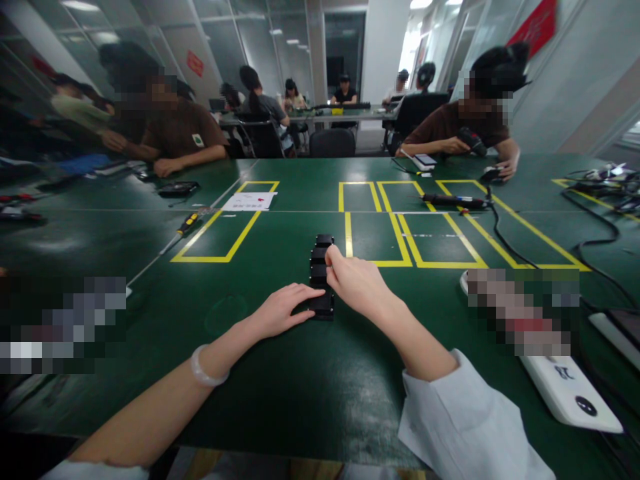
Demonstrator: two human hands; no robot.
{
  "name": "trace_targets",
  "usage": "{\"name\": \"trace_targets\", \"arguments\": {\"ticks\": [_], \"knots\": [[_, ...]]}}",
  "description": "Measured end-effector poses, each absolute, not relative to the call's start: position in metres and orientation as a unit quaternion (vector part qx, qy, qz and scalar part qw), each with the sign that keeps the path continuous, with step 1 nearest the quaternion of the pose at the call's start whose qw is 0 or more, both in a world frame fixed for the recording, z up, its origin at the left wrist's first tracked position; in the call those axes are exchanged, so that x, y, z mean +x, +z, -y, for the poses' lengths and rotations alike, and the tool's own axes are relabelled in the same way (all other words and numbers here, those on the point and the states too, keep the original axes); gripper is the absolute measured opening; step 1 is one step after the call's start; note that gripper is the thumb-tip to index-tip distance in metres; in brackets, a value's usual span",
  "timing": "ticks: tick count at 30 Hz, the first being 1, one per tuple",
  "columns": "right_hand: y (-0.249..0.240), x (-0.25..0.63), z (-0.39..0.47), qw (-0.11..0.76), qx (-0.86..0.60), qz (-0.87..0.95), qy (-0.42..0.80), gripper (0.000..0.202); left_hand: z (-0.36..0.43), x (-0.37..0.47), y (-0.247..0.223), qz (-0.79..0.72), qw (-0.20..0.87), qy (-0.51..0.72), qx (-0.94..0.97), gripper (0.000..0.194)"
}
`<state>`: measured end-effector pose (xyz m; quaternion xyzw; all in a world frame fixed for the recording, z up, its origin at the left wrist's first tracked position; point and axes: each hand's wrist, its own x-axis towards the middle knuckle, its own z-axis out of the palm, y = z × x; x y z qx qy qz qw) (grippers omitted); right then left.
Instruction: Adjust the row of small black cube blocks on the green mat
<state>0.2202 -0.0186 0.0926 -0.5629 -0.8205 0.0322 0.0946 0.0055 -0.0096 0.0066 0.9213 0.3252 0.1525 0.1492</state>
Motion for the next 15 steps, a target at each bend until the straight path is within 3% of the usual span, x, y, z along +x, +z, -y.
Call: {"name": "trace_targets", "arguments": {"ticks": [15], "knots": [[0.0922, 0.2216, 0.0161, 0.087, -0.561, 0.823, 0.025, 0.020, 0.0095, 0.0058, 0.0053, -0.325, 0.150, 0.153, 0.921, 0.041]]}}
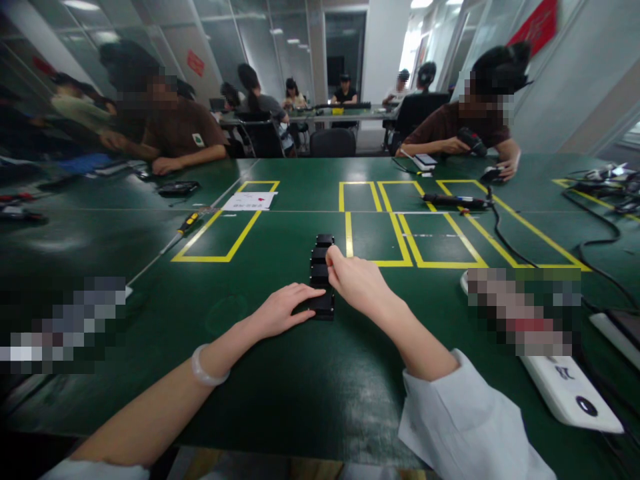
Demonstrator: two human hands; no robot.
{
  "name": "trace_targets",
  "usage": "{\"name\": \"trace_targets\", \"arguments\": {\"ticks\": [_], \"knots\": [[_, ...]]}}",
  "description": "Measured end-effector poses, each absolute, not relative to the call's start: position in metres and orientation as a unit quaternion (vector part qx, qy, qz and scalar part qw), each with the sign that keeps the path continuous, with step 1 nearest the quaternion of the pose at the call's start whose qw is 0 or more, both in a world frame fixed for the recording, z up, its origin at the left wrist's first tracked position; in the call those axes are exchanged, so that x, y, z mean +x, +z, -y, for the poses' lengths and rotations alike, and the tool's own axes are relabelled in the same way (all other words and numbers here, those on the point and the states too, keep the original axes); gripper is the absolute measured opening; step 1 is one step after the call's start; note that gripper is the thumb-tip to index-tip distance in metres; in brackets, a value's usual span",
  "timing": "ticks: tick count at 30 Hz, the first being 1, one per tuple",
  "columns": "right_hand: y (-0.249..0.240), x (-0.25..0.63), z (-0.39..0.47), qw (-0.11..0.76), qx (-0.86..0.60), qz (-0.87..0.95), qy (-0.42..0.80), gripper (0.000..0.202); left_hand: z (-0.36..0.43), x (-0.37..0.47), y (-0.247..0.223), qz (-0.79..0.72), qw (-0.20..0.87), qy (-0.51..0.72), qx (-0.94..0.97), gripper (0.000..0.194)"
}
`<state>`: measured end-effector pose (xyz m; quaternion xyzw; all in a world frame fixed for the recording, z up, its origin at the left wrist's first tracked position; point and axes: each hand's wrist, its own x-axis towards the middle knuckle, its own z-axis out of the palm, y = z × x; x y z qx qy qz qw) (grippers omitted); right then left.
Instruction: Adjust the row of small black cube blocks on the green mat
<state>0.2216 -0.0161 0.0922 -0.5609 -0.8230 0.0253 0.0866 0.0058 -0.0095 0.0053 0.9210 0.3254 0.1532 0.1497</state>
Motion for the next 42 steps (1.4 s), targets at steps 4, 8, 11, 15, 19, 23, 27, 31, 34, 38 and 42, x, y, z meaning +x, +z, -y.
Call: {"name": "trace_targets", "arguments": {"ticks": [4, 8, 11, 15, 19, 23, 27, 31, 34, 38, 42], "knots": [[0.0938, 0.2204, 0.0179, 0.093, -0.562, 0.821, 0.035, 0.019, 0.0096, 0.0057, 0.0050, -0.326, 0.149, 0.157, 0.920, 0.041], [0.0935, 0.2205, 0.0182, 0.097, -0.559, 0.822, 0.045, 0.022, 0.0092, 0.0053, 0.0044, -0.325, 0.150, 0.159, 0.920, 0.041], [0.0925, 0.2215, 0.0175, 0.088, -0.562, 0.822, 0.033, 0.022, 0.0089, 0.0052, 0.0042, -0.325, 0.150, 0.157, 0.921, 0.042], [0.0926, 0.2220, 0.0173, 0.086, -0.558, 0.825, 0.023, 0.019, 0.0093, 0.0052, 0.0050, -0.325, 0.150, 0.155, 0.921, 0.042], [0.0939, 0.2211, 0.0188, 0.087, -0.558, 0.825, 0.024, 0.018, 0.0098, 0.0051, 0.0059, -0.326, 0.153, 0.153, 0.920, 0.041], [0.0943, 0.2207, 0.0203, 0.095, -0.555, 0.826, 0.031, 0.017, 0.0095, 0.0048, 0.0055, -0.328, 0.150, 0.151, 0.920, 0.042], [0.0939, 0.2207, 0.0196, 0.096, -0.556, 0.825, 0.039, 0.022, 0.0093, 0.0050, 0.0051, -0.328, 0.146, 0.149, 0.921, 0.043], [0.0935, 0.2208, 0.0180, 0.084, -0.559, 0.825, 0.026, 0.021, 0.0096, 0.0054, 0.0055, -0.326, 0.145, 0.151, 0.922, 0.042], [0.0934, 0.2210, 0.0179, 0.084, -0.559, 0.825, 0.022, 0.020, 0.0098, 0.0055, 0.0060, -0.325, 0.148, 0.153, 0.921, 0.041], [0.0933, 0.2215, 0.0186, 0.088, -0.556, 0.826, 0.027, 0.019, 0.0100, 0.0053, 0.0062, -0.327, 0.148, 0.152, 0.921, 0.041], [0.0930, 0.2215, 0.0187, 0.099, -0.552, 0.828, 0.031, 0.020, 0.0100, 0.0048, 0.0063, -0.327, 0.148, 0.149, 0.921, 0.042]]}}
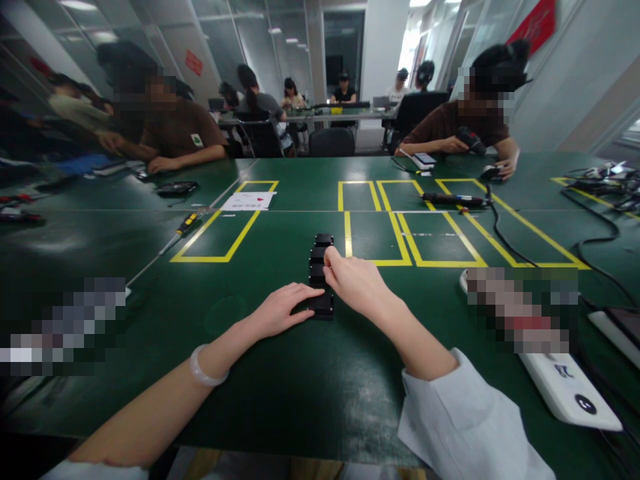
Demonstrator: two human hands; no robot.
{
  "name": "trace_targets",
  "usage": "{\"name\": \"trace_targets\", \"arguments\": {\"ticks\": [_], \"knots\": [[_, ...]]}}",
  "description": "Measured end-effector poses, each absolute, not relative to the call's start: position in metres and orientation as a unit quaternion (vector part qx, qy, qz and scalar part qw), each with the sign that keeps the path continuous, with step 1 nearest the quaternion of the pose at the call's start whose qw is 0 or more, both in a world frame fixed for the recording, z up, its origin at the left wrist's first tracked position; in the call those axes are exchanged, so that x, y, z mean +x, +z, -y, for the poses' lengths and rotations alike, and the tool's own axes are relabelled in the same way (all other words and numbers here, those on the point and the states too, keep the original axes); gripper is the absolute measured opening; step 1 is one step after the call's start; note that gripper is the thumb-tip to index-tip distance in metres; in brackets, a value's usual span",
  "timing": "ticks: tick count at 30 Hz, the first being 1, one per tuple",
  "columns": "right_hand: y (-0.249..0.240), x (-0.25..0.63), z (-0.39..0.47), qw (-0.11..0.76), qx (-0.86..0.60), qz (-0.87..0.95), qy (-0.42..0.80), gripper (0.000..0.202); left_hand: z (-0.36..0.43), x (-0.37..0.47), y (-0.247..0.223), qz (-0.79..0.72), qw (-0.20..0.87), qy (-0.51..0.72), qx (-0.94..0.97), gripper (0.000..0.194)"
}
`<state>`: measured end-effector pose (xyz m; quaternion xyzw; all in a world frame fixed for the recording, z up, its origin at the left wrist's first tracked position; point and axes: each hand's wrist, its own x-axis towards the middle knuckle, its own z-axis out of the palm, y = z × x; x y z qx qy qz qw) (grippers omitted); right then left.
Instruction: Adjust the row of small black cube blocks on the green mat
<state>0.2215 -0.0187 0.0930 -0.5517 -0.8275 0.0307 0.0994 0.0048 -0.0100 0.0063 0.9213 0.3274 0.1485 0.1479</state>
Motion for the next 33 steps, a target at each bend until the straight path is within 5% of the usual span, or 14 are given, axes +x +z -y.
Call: {"name": "trace_targets", "arguments": {"ticks": [33], "knots": [[0.0944, 0.2211, 0.0177, 0.079, -0.560, 0.825, 0.024, 0.021, 0.0102, 0.0053, 0.0063, -0.325, 0.150, 0.157, 0.920, 0.041]]}}
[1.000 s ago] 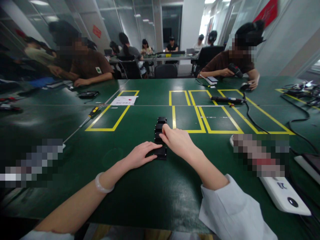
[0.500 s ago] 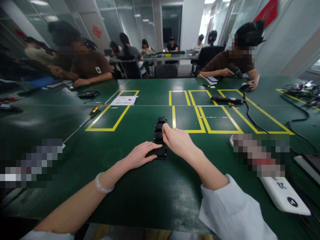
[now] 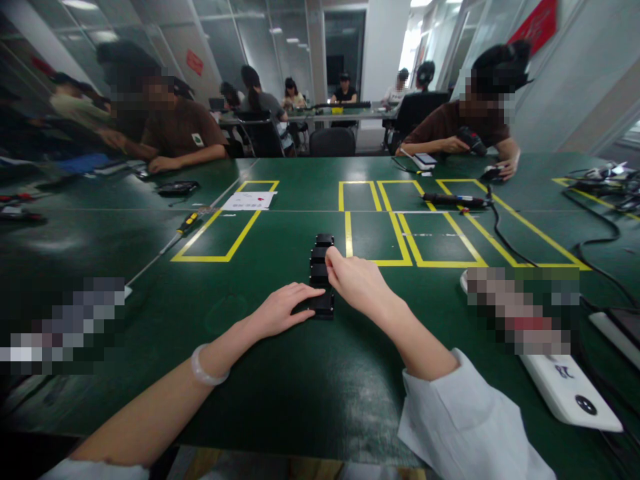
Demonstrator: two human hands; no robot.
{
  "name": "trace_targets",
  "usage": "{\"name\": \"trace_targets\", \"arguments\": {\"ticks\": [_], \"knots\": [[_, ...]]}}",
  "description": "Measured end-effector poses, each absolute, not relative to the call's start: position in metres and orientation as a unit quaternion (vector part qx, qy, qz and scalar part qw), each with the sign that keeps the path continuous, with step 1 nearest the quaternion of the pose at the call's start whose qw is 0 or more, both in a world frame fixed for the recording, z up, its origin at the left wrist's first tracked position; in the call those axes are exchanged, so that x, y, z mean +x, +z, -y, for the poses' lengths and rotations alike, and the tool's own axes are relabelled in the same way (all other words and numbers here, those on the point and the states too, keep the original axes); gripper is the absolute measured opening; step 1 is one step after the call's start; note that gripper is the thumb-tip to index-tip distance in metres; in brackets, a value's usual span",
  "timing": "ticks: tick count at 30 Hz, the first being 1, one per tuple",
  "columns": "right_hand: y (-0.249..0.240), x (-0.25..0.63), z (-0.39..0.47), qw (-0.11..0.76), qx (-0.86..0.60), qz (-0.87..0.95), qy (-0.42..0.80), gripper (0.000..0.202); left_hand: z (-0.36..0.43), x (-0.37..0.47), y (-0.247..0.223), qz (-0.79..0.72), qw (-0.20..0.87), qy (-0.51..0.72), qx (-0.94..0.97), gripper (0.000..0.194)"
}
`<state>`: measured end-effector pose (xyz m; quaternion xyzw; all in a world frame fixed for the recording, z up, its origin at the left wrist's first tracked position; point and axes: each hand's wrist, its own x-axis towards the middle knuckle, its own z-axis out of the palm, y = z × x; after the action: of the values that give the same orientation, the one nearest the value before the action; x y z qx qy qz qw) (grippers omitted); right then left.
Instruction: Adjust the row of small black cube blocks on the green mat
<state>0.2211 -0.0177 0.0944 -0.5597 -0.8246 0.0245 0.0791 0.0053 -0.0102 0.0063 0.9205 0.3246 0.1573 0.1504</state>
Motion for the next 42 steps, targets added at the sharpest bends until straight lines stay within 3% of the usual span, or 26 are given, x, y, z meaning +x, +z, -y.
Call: {"name": "trace_targets", "arguments": {"ticks": [42], "knots": [[0.0960, 0.2200, 0.0200, 0.087, -0.559, 0.824, 0.028, 0.019, 0.0102, 0.0055, 0.0079, -0.327, 0.147, 0.150, 0.921, 0.041]]}}
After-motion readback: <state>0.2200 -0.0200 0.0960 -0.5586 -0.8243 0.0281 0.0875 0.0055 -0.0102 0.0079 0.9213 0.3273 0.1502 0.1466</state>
